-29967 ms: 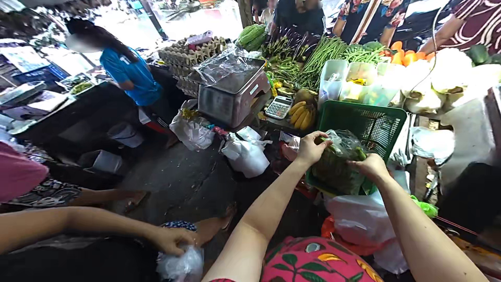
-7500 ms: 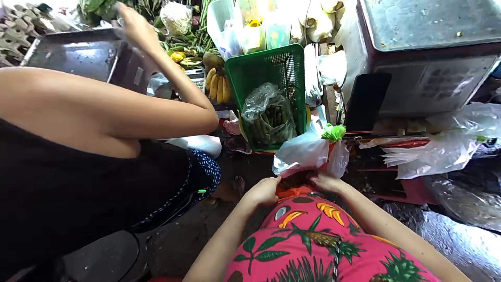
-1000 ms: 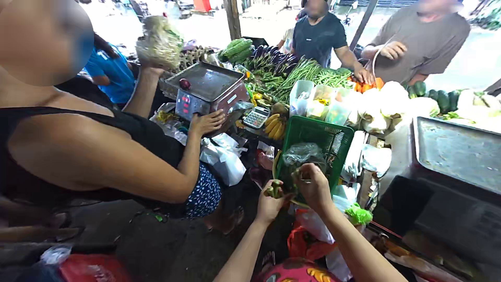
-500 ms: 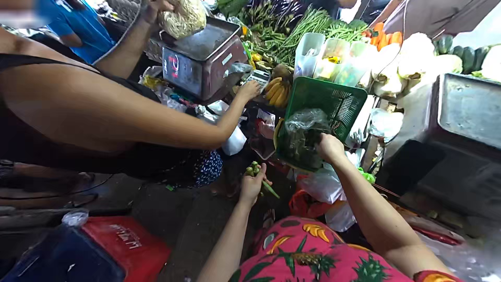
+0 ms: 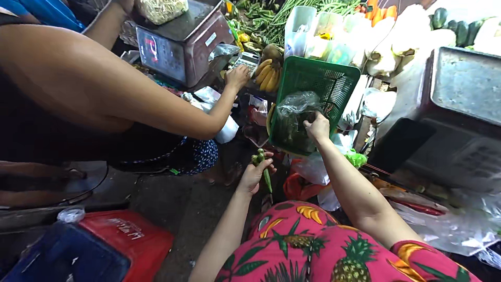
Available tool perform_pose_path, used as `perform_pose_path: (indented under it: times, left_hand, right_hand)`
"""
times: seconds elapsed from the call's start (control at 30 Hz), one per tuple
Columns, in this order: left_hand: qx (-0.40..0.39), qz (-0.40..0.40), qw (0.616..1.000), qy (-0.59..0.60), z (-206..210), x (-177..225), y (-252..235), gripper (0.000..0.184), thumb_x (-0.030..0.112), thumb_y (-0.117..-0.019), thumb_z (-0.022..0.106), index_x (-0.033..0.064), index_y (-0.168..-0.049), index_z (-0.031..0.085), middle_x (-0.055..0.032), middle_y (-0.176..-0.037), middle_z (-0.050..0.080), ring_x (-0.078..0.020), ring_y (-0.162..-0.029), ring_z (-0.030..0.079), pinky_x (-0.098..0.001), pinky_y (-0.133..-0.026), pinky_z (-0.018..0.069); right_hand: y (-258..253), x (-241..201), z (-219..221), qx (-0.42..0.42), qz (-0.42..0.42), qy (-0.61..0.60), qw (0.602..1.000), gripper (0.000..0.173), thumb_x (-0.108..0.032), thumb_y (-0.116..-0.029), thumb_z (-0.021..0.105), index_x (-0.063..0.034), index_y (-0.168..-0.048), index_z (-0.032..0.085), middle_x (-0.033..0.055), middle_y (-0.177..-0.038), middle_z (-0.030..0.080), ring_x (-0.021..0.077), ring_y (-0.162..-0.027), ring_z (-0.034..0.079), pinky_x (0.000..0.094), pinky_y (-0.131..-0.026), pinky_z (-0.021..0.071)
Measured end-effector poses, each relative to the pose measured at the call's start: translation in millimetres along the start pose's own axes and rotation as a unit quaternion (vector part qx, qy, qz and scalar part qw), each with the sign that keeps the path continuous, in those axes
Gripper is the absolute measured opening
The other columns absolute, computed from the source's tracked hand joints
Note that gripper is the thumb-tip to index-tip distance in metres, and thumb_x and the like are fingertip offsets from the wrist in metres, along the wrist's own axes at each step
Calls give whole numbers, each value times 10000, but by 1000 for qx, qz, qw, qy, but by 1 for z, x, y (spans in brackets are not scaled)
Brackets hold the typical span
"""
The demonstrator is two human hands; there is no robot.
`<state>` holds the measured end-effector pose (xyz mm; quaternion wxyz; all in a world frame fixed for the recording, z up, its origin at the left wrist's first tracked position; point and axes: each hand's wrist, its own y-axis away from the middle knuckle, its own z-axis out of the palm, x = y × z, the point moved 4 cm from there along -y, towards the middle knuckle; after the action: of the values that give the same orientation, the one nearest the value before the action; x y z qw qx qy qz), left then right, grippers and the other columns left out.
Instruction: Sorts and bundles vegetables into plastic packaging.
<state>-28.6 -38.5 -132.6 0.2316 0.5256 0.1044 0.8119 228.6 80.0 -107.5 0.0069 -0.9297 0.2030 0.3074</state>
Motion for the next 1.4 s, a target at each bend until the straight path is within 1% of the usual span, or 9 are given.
perform_pose_path:
  times: [0.13, 0.33, 0.5, 0.7, 0.83, 0.93, 1.1, 1.3, 1.4]
  left_hand:
    - [-60, 30, 997, 46, 10, 7, -3, 341, 97, -1046, 484, 18, -1373, 538, -66, -927, 667, -192, -806, 694, -416, -851, 618]
    - [-129, 73, 980, 129, 31, 11, -10, 474, 243, -1080, 461, 47, -1507, 394, -184, -1410, 595, -323, -1237, 638, -488, -1037, 542]
    - [-105, 142, 968, 178, 42, 17, -18, 468, 376, -1073, 499, 142, -1475, 454, -124, -1363, 647, -268, -1179, 676, -414, -1005, 561]
    - [-75, 161, 977, 120, 27, 25, -18, 79, 84, -1014, 575, 54, -1070, 622, -54, -779, 671, -161, -738, 682, -355, -781, 601]
    - [-43, 140, 981, 126, 19, 19, -12, 50, 60, -1020, 532, 52, -990, 572, -21, -701, 564, -114, -605, 589, -281, -650, 577]
    - [-22, 128, 987, 91, 13, 12, -2, 25, 46, -994, 547, 44, -1011, 565, -17, -677, 565, -118, -583, 590, -280, -625, 573]
    - [25, 137, 988, 73, 4, 8, 5, 30, 30, -984, 566, 33, -1010, 580, -24, -672, 590, -122, -586, 607, -282, -637, 580]
    - [29, 156, 987, 3, 6, 14, 3, 46, 17, -971, 603, 25, -1016, 600, -27, -707, 624, -124, -628, 626, -289, -675, 582]
    - [20, 174, 984, -28, 8, 19, -1, 70, 17, -962, 615, 20, -1032, 608, -26, -745, 650, -130, -673, 649, -304, -714, 590]
  right_hand:
    - [36, -20, -23, 88, -160, -25, 983, 295, -103, -981, 616, 4, -1254, 646, 230, -1057, 711, 407, -987, 699, 602, -872, 549]
    - [138, -45, -71, 155, -371, -201, 893, 216, -95, -980, 655, 0, -1163, 720, 99, -1022, 728, 139, -875, 710, 316, -781, 624]
    - [167, -18, -9, -68, -246, -402, 879, 184, -62, -971, 669, 10, -1128, 732, 59, -991, 759, 90, -826, 715, 267, -765, 622]
    - [142, -17, 3, -255, -193, -367, 873, 213, -185, -1025, 629, -18, -1115, 726, 40, -970, 752, 98, -851, 722, 302, -809, 622]
    - [71, -8, -16, -129, -129, -72, 981, 265, -256, -1029, 611, -69, -1173, 733, 127, -1070, 750, 271, -1007, 720, 514, -934, 562]
    - [25, -3, -14, -78, -3, 73, 994, 321, -180, -971, 653, 9, -1230, 666, 269, -1170, 680, 456, -1111, 659, 665, -915, 518]
    - [7, -22, -8, -19, 36, 142, 989, 349, -197, -962, 681, 78, -1174, 646, 295, -1148, 685, 471, -1090, 672, 653, -871, 526]
    - [-4, -1, 4, 58, -21, 98, 993, 628, -261, -886, 772, -21, -1425, 558, 267, -1462, 523, 476, -1228, 598, 640, -937, 519]
    - [1, -1, 0, 60, 5, 57, 997, 632, -261, -885, 779, -41, -1432, 550, 283, -1431, 545, 487, -1248, 582, 650, -971, 496]
